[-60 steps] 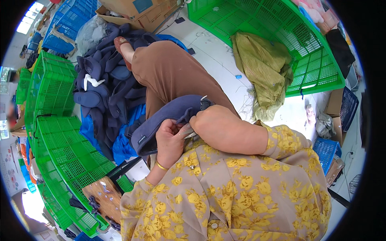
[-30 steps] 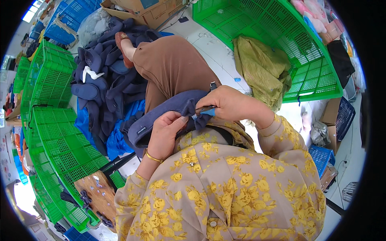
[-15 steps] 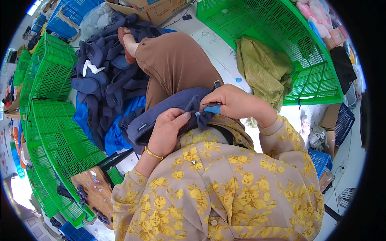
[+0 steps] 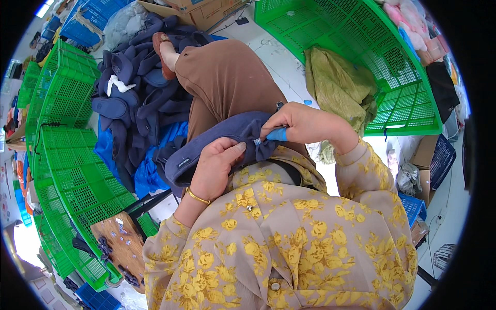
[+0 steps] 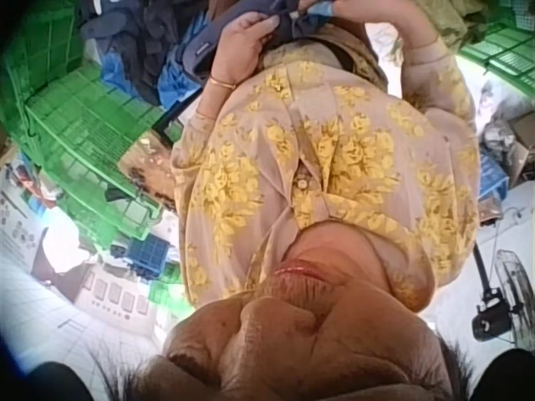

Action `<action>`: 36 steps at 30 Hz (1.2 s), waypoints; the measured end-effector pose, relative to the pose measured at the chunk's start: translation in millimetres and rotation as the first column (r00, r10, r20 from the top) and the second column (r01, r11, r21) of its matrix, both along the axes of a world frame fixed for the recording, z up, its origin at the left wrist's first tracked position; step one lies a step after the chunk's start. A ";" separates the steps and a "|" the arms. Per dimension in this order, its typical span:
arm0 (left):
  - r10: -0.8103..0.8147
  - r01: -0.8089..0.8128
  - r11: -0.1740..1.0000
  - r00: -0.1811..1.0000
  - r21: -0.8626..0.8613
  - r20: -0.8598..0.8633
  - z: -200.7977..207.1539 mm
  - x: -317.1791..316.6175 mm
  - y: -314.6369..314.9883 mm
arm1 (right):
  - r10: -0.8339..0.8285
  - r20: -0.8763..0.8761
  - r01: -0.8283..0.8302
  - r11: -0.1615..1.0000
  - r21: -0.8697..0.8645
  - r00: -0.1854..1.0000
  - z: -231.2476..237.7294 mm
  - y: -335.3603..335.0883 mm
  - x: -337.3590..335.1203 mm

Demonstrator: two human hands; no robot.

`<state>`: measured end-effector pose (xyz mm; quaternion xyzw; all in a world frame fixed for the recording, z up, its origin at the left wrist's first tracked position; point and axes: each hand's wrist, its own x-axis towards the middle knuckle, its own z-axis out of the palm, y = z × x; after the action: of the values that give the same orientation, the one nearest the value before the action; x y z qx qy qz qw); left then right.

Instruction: The person sits on the floor and uses a small blue tool to trim loose threads and excess fabric from the opening of a dark blue slip-on shoe. The person repeatedly picks up shoes from a nearby pile, trims the edges, and places them back down.

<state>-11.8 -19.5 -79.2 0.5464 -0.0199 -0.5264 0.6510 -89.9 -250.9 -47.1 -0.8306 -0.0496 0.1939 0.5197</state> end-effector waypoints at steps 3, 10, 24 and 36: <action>0.016 -0.016 1.000 0.999 -0.007 -0.035 0.5 0.4 0.5 | -0.007 -0.037 0.008 1.000 0.024 0.999 -1.5 -2.8 0.0; 0.028 -0.030 0.999 0.997 -0.019 -0.074 -0.1 2.3 1.5 | -0.015 -0.029 0.017 0.997 0.073 0.999 -1.8 -2.6 2.7; 0.035 -0.038 0.999 0.994 -0.032 -0.099 0.8 2.0 1.6 | -0.029 -0.057 0.033 0.997 0.069 0.998 -1.6 -1.8 3.8; 0.043 -0.044 0.999 0.996 -0.006 -0.079 2.5 1.0 2.9 | -0.010 0.024 0.012 0.994 -0.111 1.000 1.1 7.3 8.4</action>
<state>-10.7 -16.6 -76.7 0.5232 0.0157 -0.5330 0.6648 -81.5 -243.5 -46.0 -0.8607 -0.0402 0.1838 0.4731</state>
